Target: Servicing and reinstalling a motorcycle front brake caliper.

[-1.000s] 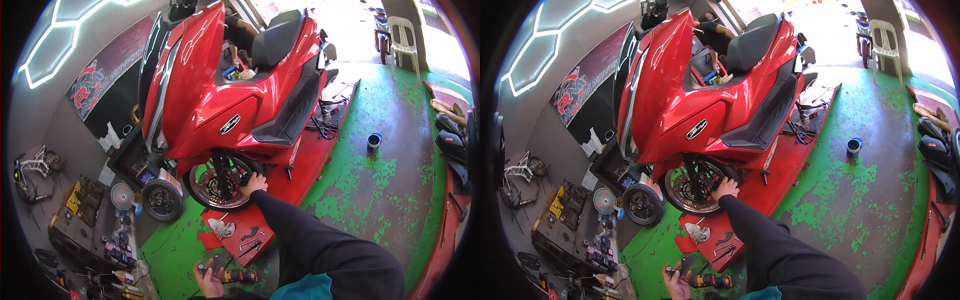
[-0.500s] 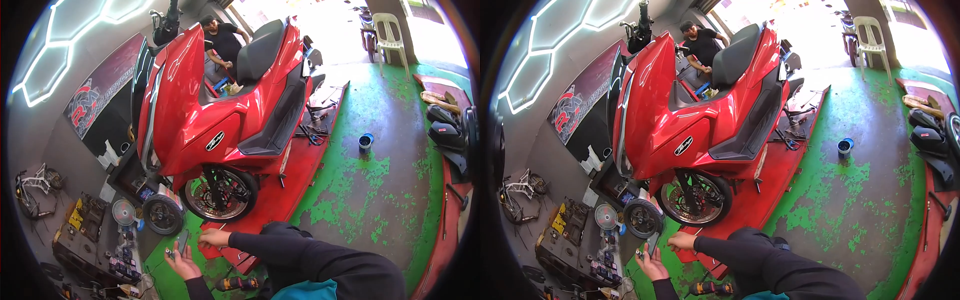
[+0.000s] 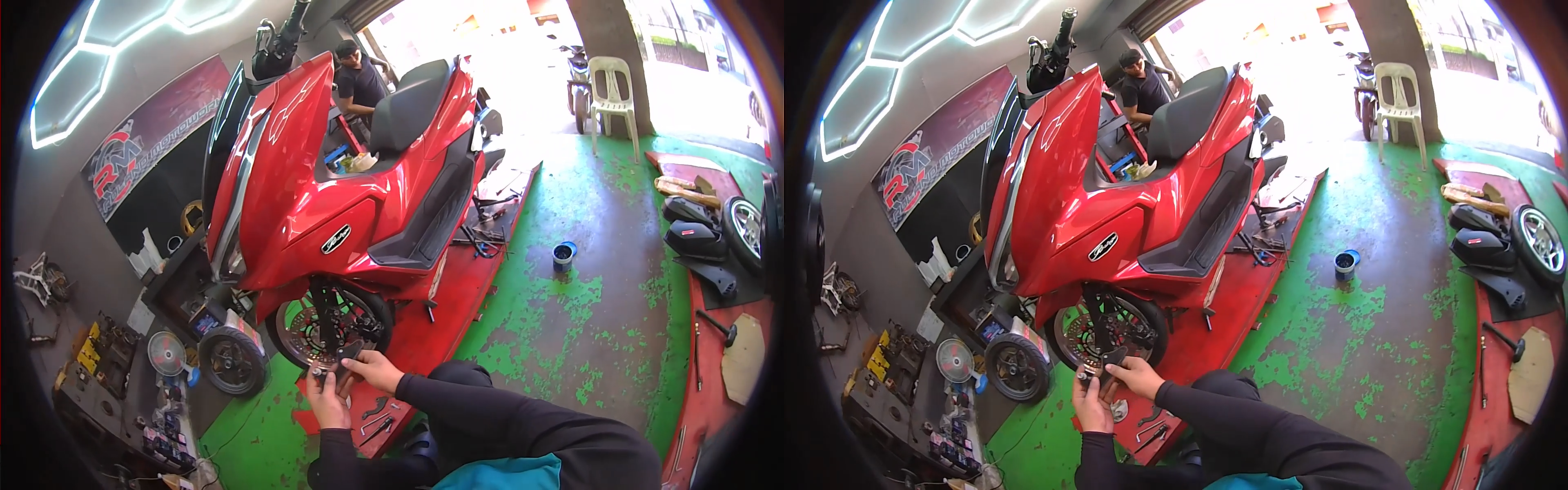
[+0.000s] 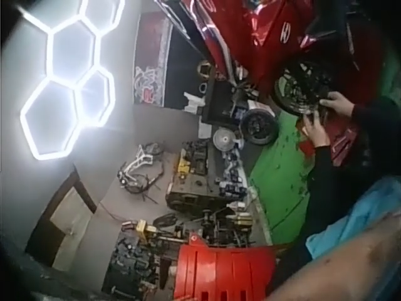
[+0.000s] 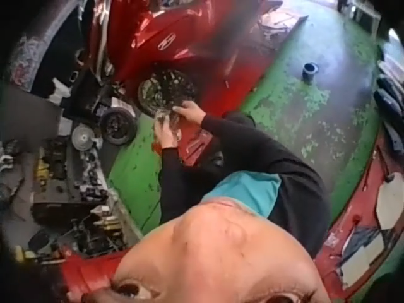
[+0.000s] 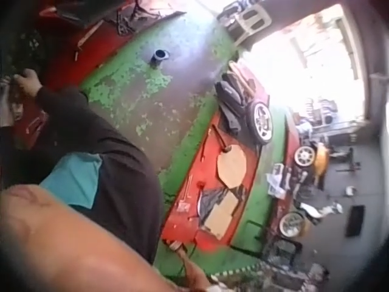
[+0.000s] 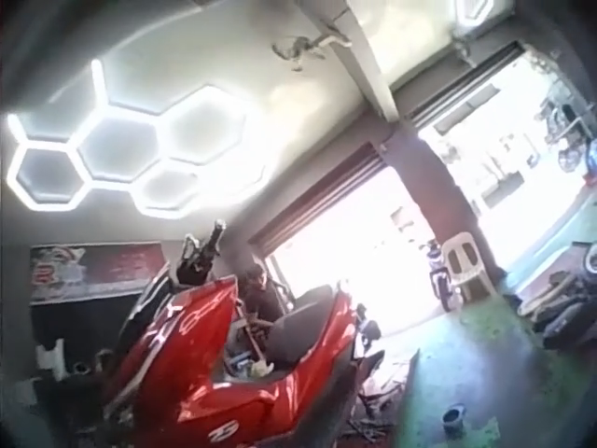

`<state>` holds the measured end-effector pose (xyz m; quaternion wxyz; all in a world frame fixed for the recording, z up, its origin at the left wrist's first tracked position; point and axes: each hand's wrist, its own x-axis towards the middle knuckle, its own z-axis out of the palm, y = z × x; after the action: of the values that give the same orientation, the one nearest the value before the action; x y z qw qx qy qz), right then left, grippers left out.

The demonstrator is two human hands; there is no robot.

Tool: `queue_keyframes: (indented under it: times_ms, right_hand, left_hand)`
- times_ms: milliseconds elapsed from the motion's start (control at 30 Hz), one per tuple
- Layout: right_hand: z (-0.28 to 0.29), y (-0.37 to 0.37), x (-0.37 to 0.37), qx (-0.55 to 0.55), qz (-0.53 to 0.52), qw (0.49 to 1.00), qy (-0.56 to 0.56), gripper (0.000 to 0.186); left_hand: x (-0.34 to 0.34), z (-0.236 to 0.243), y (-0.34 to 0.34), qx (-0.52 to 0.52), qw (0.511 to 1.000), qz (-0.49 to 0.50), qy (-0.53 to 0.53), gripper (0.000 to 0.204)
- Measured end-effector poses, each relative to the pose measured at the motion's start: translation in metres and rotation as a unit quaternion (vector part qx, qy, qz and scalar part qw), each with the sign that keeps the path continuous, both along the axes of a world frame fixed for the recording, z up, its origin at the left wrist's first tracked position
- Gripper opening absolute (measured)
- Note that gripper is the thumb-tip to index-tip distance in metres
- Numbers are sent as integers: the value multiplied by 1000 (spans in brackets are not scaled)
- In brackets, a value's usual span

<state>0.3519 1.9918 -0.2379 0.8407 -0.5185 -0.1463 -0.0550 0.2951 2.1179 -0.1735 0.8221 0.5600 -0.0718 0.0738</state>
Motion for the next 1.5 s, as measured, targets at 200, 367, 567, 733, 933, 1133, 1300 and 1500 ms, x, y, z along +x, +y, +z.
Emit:
queue_keyframes:
  times_ms: [200,367,567,733,933,1133,1300,1500]
  right_hand:
    - [4,-54,-16,-81,-152,985,-16,28]
    - [15,-71,-22,13,-108,991,77,27]
    - [40,-104,3,-178,-93,978,63,27]
    - [83,-112,19,-376,-64,924,40,40]
    - [62,-108,17,-441,-86,893,-20,52]
    - [62,-127,-6,-535,-16,843,39,58]
    - [64,-126,-13,-523,-24,851,47,58]
    - [74,-134,-23,-511,-35,856,69,57]
  left_hand:
    - [10,-18,-10,100,979,-127,121,44]
    - [44,-36,-3,147,962,-179,147,46]
    - [104,-49,2,160,970,-110,150,41]
    - [173,-89,4,249,962,-52,99,39]
    - [233,-138,3,292,950,17,-111,42]
    - [257,-123,-26,305,937,57,-160,47]
    - [274,-115,-26,332,932,64,-132,45]
    - [260,-92,-44,392,905,93,-133,45]
